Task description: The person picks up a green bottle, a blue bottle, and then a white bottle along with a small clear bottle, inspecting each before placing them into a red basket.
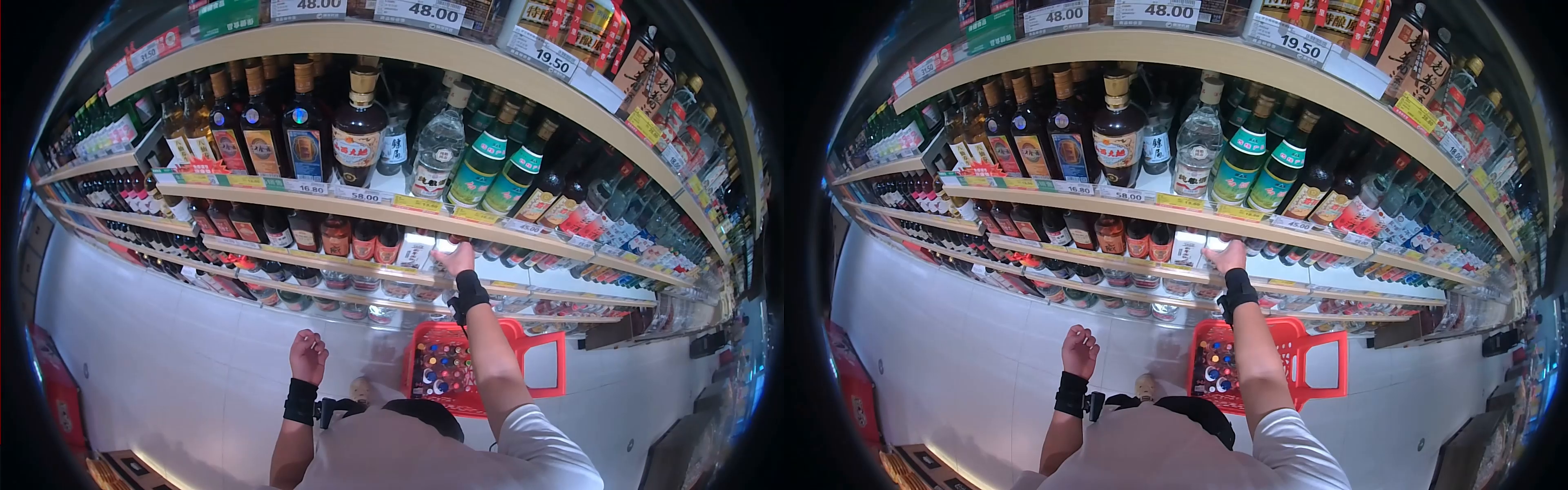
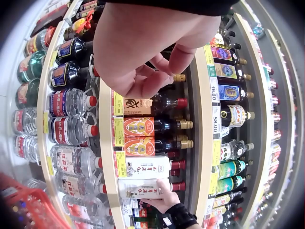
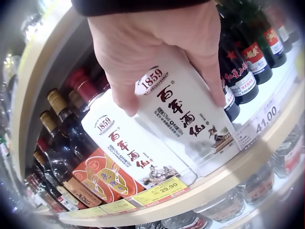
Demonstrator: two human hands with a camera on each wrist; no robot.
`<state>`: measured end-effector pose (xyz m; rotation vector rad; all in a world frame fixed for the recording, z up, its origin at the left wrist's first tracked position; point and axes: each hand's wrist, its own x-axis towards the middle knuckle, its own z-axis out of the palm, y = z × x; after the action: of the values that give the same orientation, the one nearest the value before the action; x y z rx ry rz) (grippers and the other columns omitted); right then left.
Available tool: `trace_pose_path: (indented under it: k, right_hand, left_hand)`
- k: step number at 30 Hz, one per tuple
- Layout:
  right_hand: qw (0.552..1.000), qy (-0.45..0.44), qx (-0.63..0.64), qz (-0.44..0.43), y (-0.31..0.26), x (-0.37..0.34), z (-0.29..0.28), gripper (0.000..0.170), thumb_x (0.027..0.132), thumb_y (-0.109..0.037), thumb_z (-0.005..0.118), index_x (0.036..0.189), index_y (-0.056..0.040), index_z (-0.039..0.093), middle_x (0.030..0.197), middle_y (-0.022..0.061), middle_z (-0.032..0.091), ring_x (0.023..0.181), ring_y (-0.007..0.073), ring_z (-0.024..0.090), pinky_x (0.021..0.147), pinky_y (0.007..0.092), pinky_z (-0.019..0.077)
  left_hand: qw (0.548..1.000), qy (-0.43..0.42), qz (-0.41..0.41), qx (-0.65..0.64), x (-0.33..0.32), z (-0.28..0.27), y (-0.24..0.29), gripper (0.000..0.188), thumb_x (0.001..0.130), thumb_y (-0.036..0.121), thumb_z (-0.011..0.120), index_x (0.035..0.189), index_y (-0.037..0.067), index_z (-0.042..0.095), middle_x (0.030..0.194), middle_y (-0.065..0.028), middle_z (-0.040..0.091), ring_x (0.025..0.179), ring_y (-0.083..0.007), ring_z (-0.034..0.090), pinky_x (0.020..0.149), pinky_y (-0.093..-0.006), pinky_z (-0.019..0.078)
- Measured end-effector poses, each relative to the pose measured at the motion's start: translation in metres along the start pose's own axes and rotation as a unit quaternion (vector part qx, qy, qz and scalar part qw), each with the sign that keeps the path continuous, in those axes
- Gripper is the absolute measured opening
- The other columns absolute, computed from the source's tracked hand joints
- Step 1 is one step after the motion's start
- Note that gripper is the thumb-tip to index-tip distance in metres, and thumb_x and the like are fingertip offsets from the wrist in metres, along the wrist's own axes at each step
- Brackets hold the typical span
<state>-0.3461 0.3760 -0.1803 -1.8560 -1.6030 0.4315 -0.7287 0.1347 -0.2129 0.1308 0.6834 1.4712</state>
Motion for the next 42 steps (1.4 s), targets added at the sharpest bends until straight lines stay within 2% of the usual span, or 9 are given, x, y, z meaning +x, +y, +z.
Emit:
trace_pose_path:
  k: [4,7,16,25,29,34,38,39,42]
  right_hand:
    - [0.999,0.051,0.007,-0.016,0.005,-0.01,0.005,0.072,0.056,-0.038,0.089,0.105,0.0043,0.055,0.1,0.0192,0.062,0.095,0.0302,0.062,0.085,0.0376,0.0481]
    - [0.997,0.062,0.044,-0.028,0.004,-0.017,0.002,0.08,0.053,-0.036,0.09,0.111,0.0052,0.053,0.11,0.0234,0.058,0.103,0.0356,0.058,0.09,0.0403,0.0465]
    - [0.993,0.104,0.053,-0.034,-0.007,-0.027,0.008,0.082,0.054,-0.034,0.089,0.116,0.0025,0.05,0.113,0.0221,0.058,0.11,0.0362,0.054,0.096,0.0419,0.0432]
    - [0.972,0.16,0.162,-0.056,0.014,-0.061,0.009,0.076,0.057,-0.026,0.089,0.118,-0.0012,0.051,0.11,0.0147,0.059,0.102,0.0258,0.059,0.091,0.0364,0.0474]
    - [0.971,0.166,0.148,-0.089,-0.002,-0.071,-0.024,0.071,0.062,-0.024,0.088,0.118,-0.0003,0.052,0.108,0.0125,0.061,0.098,0.0216,0.06,0.088,0.0346,0.0479]
    - [0.979,0.113,0.152,-0.071,-0.017,-0.099,-0.069,0.065,0.064,-0.022,0.086,0.115,0.0018,0.053,0.102,0.0104,0.062,0.091,0.018,0.059,0.083,0.0332,0.0482]
    - [0.973,0.08,0.208,-0.067,-0.041,-0.134,-0.109,0.066,0.063,-0.019,0.087,0.114,0.0008,0.05,0.097,0.0093,0.062,0.089,0.0159,0.06,0.081,0.0329,0.0496]
    - [0.973,0.063,0.215,-0.063,-0.049,-0.143,-0.122,0.067,0.062,-0.018,0.087,0.114,0.0001,0.049,0.097,0.0087,0.061,0.089,0.015,0.059,0.081,0.0324,0.0496]
    - [0.971,0.034,0.225,-0.075,-0.059,-0.168,-0.153,0.068,0.062,-0.017,0.087,0.115,-0.0018,0.048,0.099,0.007,0.059,0.092,0.0144,0.058,0.082,0.0316,0.0491]
  left_hand:
    - [1.0,-0.016,0.002,-0.002,-0.001,0.001,0.001,0.011,0.082,0.009,0.056,0.091,0.013,0.054,0.084,-0.0013,0.053,0.068,-0.0105,0.047,0.054,-0.0231,0.0383]
    - [1.0,-0.023,0.002,-0.008,-0.001,-0.004,0.002,0.011,0.082,0.009,0.057,0.092,0.013,0.054,0.084,-0.0014,0.054,0.067,-0.0104,0.047,0.054,-0.0231,0.0384]
    - [0.999,-0.027,-0.021,-0.014,-0.004,-0.008,-0.001,0.011,0.083,0.008,0.057,0.091,0.014,0.054,0.083,-0.0003,0.053,0.067,-0.0111,0.046,0.054,-0.0237,0.0384]
    - [0.999,-0.032,-0.035,-0.008,-0.004,-0.015,0.008,0.01,0.084,0.009,0.057,0.093,0.014,0.054,0.084,-0.0005,0.054,0.068,-0.011,0.046,0.056,-0.0241,0.0394]
    - [0.998,-0.052,-0.045,0.0,0.0,-0.006,0.009,0.009,0.085,0.01,0.058,0.093,0.013,0.054,0.084,-0.0012,0.054,0.068,-0.0109,0.046,0.055,-0.0245,0.0391]
    - [0.987,-0.111,-0.102,0.051,0.011,0.017,0.0,0.008,0.088,0.01,0.057,0.094,0.012,0.054,0.086,-0.0024,0.053,0.069,-0.0108,0.047,0.054,-0.0246,0.0378]
    - [0.971,-0.147,-0.144,0.121,0.018,0.047,-0.023,0.011,0.089,0.011,0.057,0.1,0.009,0.055,0.094,-0.0058,0.058,0.078,-0.0147,0.054,0.068,-0.0295,0.047]
    - [0.963,-0.179,-0.16,0.121,0.021,0.054,-0.03,0.015,0.09,0.01,0.056,0.104,0.007,0.056,0.1,-0.0071,0.059,0.088,-0.0176,0.058,0.077,-0.0316,0.0488]
    - [0.934,-0.262,-0.153,0.189,0.026,0.09,-0.055,0.027,0.088,0.01,0.06,0.114,0.007,0.053,0.113,-0.0081,0.056,0.104,-0.0193,0.057,0.082,-0.0316,0.0477]
